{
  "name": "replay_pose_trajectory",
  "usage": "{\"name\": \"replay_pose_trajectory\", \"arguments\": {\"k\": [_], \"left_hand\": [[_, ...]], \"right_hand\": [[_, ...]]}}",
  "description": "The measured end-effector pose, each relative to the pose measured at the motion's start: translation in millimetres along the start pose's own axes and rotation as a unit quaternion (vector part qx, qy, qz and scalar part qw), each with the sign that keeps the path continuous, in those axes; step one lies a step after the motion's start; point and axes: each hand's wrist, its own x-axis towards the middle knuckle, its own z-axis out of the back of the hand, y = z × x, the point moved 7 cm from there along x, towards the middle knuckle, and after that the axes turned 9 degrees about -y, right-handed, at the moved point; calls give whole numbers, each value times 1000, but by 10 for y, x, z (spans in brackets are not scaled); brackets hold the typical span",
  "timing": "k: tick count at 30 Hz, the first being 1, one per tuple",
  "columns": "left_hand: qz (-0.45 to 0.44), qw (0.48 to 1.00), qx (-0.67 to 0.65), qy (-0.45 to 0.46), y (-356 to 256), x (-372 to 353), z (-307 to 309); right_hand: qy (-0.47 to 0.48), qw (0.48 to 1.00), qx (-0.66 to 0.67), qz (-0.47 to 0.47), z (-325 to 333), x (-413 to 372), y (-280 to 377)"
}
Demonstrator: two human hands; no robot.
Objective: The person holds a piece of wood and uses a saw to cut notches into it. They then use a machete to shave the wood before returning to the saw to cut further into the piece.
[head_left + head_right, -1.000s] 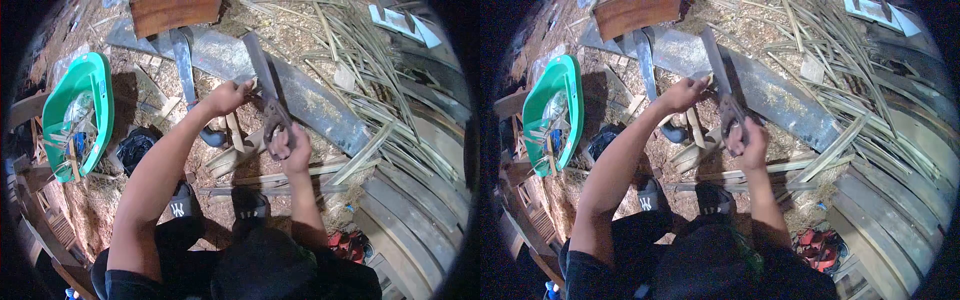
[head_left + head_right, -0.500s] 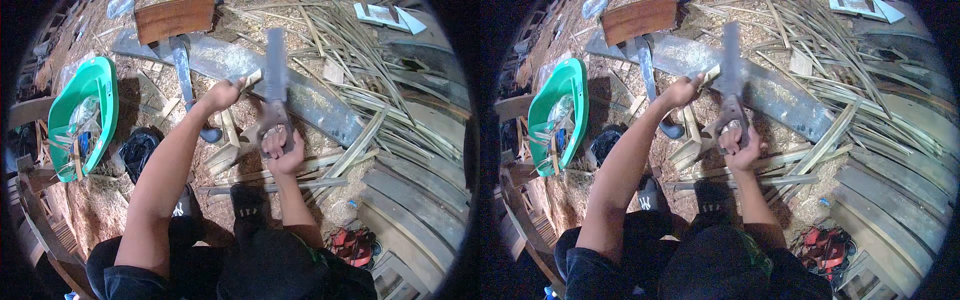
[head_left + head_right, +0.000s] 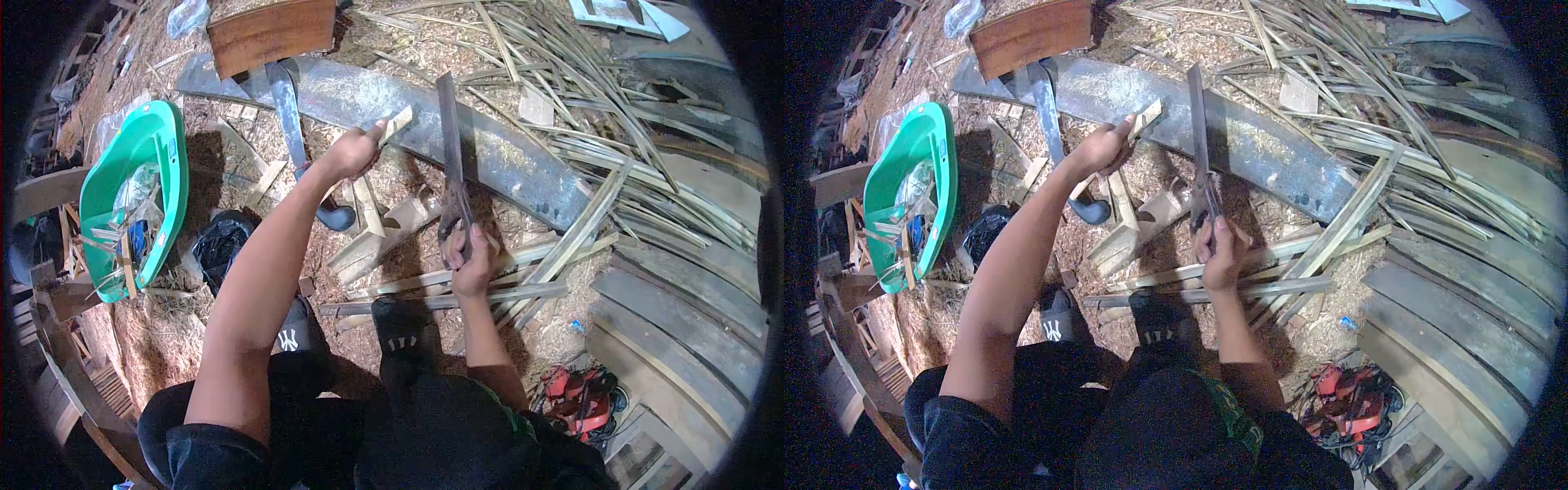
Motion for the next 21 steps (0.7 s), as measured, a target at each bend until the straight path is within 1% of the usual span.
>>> {"name": "replay_pose_trajectory", "arguments": {"k": [1, 3, 5, 7, 11, 13, 14, 16, 21], "left_hand": [[0, 1000, 1, 2, -6, -6, -5], [13, 999, -40, 12, -8, -24, -22], [20, 999, -45, 12, -16, -32, -11], [25, 998, -50, 13, -29, -41, -13], [5, 999, -49, -11, 23, 22, -15], [-3, 998, -11, -54, 119, 140, 26], [-1, 998, -10, -55, 184, 178, 13], [-5, 999, -36, -38, 61, 68, 9], [26, 1000, -14, -12, -16, -30, 44]], "right_hand": [[8, 1000, 1, -4, -17, -23, -25], [10, 1000, -9, 0, -6, -30, -3], [-7, 1000, -14, -6, 31, -16, -3], [-2, 1000, -14, -6, 76, 11, -25], [17, 1000, -6, -16, 125, 44, -46], [15, 1000, -6, -19, 143, 47, -59], [14, 1000, -5, -21, 148, 50, -71], [16, 1000, -1, -26, 168, 60, -112], [31, 999, 9, -32, 143, 64, -84]]}}
